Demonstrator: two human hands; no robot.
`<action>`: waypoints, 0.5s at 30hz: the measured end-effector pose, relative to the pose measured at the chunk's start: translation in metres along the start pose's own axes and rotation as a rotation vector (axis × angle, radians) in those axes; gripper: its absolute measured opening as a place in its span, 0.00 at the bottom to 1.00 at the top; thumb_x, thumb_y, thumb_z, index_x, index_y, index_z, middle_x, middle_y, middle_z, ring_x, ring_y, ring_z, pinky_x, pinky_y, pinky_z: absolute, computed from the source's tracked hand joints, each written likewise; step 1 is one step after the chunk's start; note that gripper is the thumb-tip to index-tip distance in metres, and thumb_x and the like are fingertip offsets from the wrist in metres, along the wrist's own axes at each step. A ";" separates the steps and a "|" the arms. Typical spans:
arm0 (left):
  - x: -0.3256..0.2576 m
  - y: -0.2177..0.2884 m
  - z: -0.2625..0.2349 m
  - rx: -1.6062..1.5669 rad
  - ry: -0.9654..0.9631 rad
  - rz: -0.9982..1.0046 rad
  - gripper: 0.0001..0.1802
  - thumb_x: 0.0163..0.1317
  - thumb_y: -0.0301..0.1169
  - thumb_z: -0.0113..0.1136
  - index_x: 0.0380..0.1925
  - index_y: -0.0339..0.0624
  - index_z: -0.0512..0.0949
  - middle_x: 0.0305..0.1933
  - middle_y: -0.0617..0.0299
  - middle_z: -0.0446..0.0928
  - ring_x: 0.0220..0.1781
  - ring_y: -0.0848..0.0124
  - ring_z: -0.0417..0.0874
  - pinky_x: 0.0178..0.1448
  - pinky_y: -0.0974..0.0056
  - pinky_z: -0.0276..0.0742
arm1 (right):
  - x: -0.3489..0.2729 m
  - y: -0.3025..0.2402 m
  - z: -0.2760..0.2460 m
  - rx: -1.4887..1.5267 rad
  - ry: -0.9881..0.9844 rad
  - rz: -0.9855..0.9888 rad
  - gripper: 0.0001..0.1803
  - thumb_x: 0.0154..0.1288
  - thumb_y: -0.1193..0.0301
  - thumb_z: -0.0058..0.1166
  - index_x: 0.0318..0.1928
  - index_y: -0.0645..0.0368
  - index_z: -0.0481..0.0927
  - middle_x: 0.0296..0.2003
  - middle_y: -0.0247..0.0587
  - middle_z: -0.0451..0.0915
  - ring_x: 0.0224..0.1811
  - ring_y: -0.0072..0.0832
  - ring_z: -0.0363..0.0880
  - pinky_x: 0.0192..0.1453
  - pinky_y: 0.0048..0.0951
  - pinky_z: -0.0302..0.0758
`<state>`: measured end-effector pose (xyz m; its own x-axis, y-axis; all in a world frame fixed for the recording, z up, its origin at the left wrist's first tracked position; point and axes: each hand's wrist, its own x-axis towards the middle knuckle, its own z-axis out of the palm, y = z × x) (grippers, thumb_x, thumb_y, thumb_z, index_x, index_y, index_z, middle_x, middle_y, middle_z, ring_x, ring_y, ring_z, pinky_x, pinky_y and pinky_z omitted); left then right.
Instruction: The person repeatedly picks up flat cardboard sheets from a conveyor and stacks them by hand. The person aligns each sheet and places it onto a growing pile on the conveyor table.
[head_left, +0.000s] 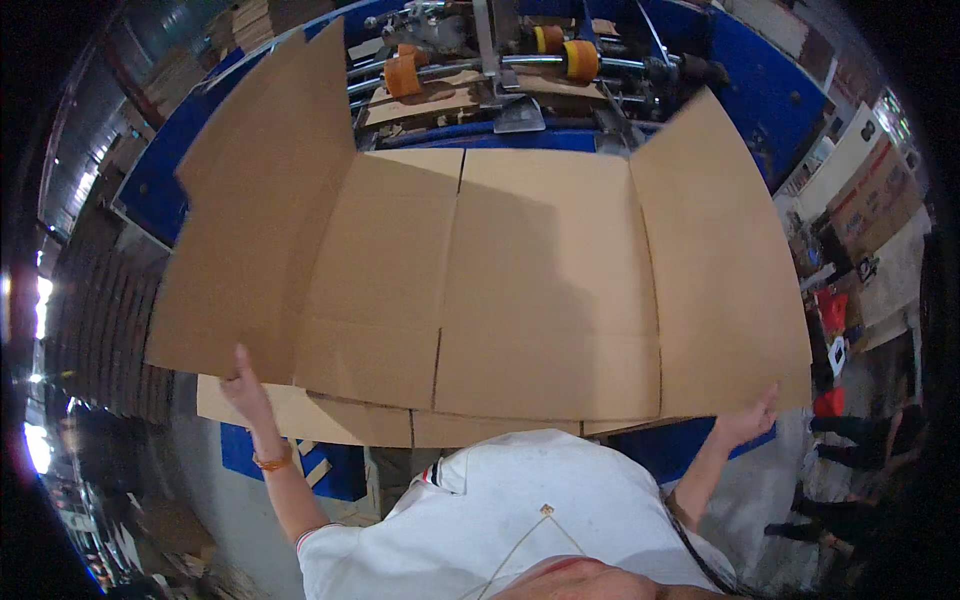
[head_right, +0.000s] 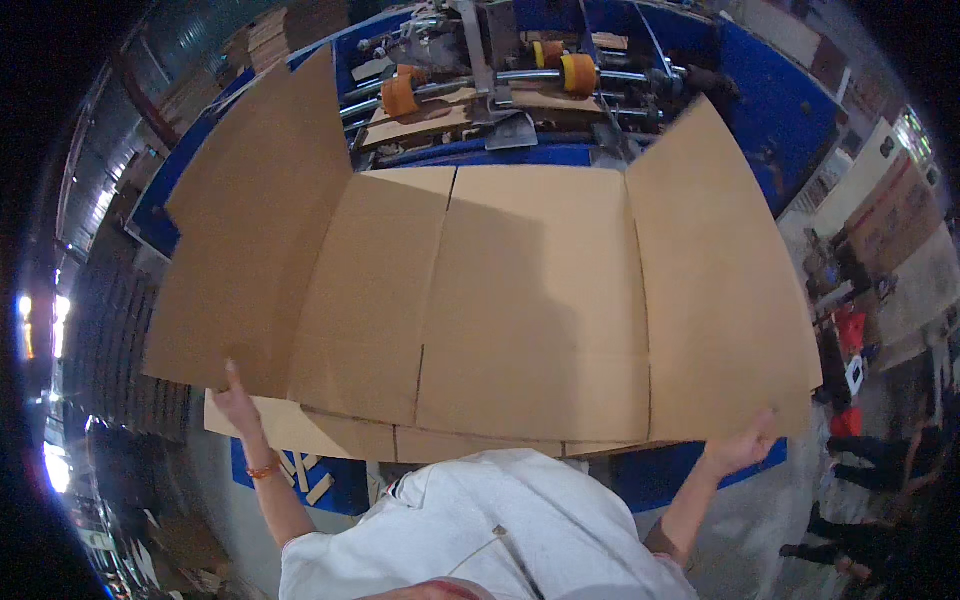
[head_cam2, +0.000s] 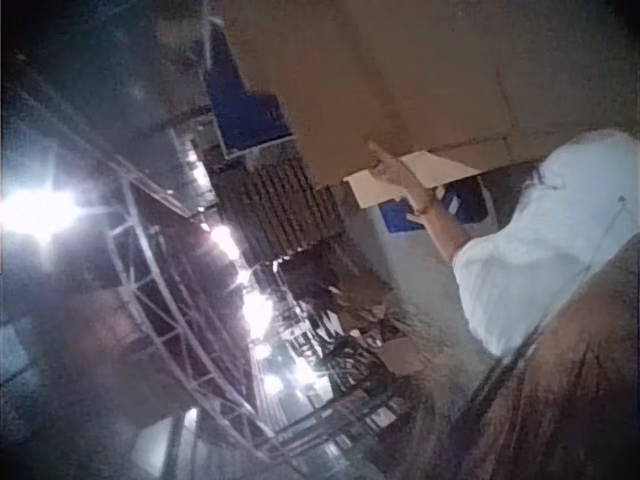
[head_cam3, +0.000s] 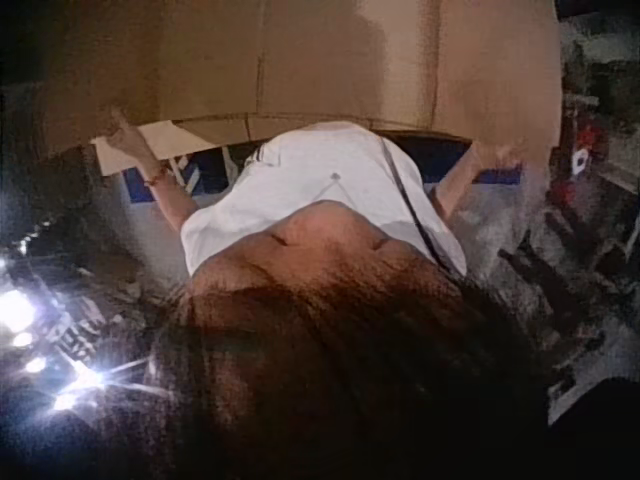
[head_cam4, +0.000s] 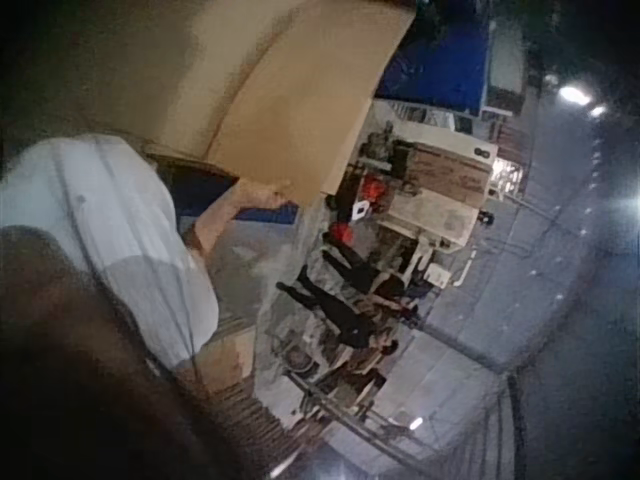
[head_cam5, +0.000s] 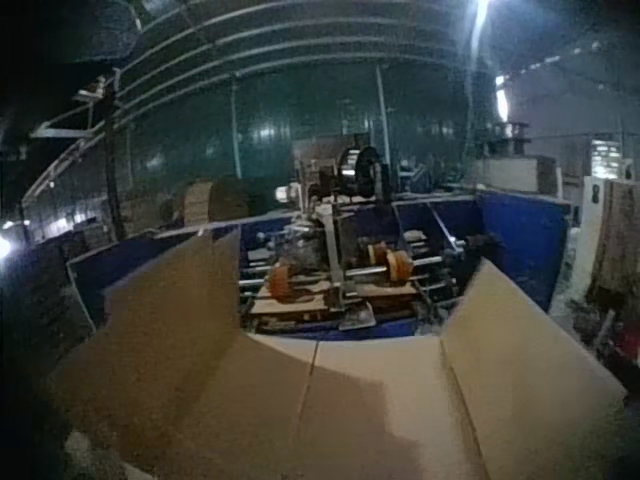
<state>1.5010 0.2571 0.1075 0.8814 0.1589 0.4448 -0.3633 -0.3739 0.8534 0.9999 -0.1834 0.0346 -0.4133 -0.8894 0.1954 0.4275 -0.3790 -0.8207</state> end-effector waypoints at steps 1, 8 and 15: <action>-0.010 -0.001 0.012 0.090 -0.027 -0.033 0.21 0.64 0.36 0.62 0.49 0.29 0.76 0.49 0.54 0.79 0.47 0.67 0.78 0.52 0.61 0.73 | -0.014 0.003 0.015 -0.206 -0.048 -0.090 0.21 0.68 0.73 0.50 0.60 0.66 0.70 0.56 0.45 0.75 0.54 0.38 0.76 0.58 0.37 0.74; -0.096 0.029 0.090 -0.080 -0.560 0.699 0.27 0.51 0.15 0.54 0.54 0.36 0.77 0.63 0.48 0.72 0.67 0.56 0.71 0.71 0.52 0.63 | -0.012 0.060 0.079 -0.574 -0.752 -0.637 0.21 0.61 0.80 0.50 0.57 0.68 0.74 0.54 0.52 0.78 0.57 0.42 0.77 0.59 0.35 0.72; -0.167 0.005 0.125 0.287 -0.967 0.793 0.35 0.45 0.15 0.52 0.58 0.51 0.76 0.65 0.53 0.70 0.68 0.51 0.68 0.72 0.46 0.58 | -0.101 0.049 0.097 -0.899 -1.309 -0.867 0.26 0.53 0.80 0.49 0.55 0.54 0.79 0.57 0.56 0.74 0.57 0.47 0.76 0.61 0.43 0.72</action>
<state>1.3896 0.1147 0.0035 0.3587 -0.8764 0.3214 -0.9155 -0.2630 0.3046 1.1402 -0.1373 0.0269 0.7641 -0.3088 0.5664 -0.2444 -0.9511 -0.1888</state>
